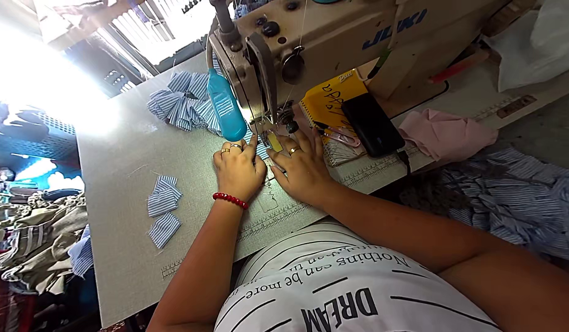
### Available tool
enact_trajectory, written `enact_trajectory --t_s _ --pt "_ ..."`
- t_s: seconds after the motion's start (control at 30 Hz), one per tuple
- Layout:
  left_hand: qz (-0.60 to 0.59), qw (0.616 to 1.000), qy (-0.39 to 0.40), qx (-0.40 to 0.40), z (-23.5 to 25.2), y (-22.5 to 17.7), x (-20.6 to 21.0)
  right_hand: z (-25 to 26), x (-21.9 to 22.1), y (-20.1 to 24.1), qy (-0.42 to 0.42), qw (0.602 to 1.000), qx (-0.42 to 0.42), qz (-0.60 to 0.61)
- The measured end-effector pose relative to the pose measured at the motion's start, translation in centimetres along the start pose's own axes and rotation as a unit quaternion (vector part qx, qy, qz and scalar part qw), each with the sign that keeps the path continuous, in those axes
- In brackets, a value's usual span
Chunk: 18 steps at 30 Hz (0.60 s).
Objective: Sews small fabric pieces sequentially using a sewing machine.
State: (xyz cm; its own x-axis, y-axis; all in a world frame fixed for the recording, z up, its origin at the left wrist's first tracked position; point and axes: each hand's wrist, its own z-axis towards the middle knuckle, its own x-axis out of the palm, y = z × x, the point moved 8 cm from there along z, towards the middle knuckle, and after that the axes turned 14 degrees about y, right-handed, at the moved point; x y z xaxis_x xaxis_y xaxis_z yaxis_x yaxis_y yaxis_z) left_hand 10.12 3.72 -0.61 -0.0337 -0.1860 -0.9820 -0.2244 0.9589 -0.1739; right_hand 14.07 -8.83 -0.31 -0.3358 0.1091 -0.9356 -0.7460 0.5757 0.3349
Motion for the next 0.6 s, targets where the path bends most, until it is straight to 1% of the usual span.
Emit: enact_trajectory --t_s 0.4,0.6 --pt "0.012 0.999 0.034 -0.030 1.2 1.1 0.2 0.2 0.5 0.0 0.022 0.999 0.014 -0.020" --pt "0.024 0.997 0.035 -0.058 1.7 1.6 0.0 0.1 0.5 0.0 0.003 1.000 0.007 -0.022"
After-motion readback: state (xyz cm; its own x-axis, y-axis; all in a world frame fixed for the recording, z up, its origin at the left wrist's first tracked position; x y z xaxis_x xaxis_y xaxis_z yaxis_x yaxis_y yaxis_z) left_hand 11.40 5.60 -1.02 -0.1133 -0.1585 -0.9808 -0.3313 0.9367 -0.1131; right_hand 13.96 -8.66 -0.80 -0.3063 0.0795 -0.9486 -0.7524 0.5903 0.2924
